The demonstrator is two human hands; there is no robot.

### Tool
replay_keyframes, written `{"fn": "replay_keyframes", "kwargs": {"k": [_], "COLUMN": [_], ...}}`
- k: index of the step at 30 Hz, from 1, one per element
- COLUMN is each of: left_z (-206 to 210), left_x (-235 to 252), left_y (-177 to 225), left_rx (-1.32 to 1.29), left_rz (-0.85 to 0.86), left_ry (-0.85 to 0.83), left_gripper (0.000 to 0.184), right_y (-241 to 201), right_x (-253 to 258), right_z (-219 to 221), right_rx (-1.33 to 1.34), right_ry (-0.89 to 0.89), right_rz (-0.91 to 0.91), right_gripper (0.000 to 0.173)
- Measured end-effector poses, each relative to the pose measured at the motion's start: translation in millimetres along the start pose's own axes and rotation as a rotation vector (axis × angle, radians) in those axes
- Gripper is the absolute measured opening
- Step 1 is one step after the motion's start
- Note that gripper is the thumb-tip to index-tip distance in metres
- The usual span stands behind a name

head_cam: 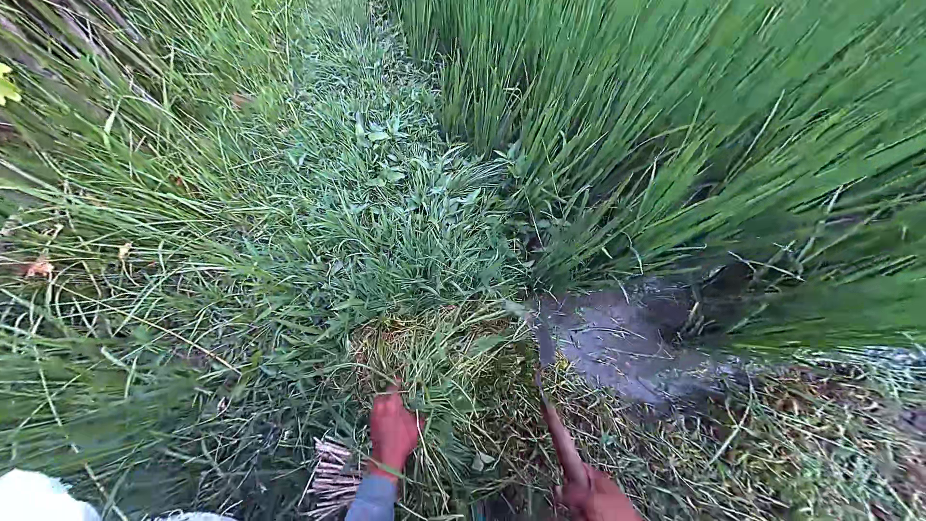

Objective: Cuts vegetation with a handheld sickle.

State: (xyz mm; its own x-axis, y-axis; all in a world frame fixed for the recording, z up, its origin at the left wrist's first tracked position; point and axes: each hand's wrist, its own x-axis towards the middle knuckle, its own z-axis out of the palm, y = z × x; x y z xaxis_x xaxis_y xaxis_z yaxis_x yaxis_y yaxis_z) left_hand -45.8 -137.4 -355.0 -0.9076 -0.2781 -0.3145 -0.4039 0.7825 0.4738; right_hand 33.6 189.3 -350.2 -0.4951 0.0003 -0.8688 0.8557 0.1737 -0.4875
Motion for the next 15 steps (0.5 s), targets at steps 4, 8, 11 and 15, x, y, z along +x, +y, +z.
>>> {"fn": "replay_keyframes", "kwargs": {"k": [4,8,11,15], "left_z": [-12,-15,-20,-15], "left_x": [-1,1,2,3], "left_y": [2,-10,-30,-43], "left_rx": [-0.050,-0.060,-0.115,-0.185], "left_rz": [-0.126,-0.152,-0.196,-0.190], "left_ry": [-0.013,0.050,0.171,0.221], "left_gripper": [0.081,0.083,0.078,0.083], "right_y": [-45,15,13,-15], "right_x": [40,-3,-13,7], "right_z": [44,93,56,49], "right_rx": [0.759,-0.177,-0.368,0.380], "right_ry": [0.425,-0.274,-0.335,0.164], "right_rz": [-0.093,0.017,0.077,-0.024], "right_gripper": [0.006,0.024,0.042,0.016]}}
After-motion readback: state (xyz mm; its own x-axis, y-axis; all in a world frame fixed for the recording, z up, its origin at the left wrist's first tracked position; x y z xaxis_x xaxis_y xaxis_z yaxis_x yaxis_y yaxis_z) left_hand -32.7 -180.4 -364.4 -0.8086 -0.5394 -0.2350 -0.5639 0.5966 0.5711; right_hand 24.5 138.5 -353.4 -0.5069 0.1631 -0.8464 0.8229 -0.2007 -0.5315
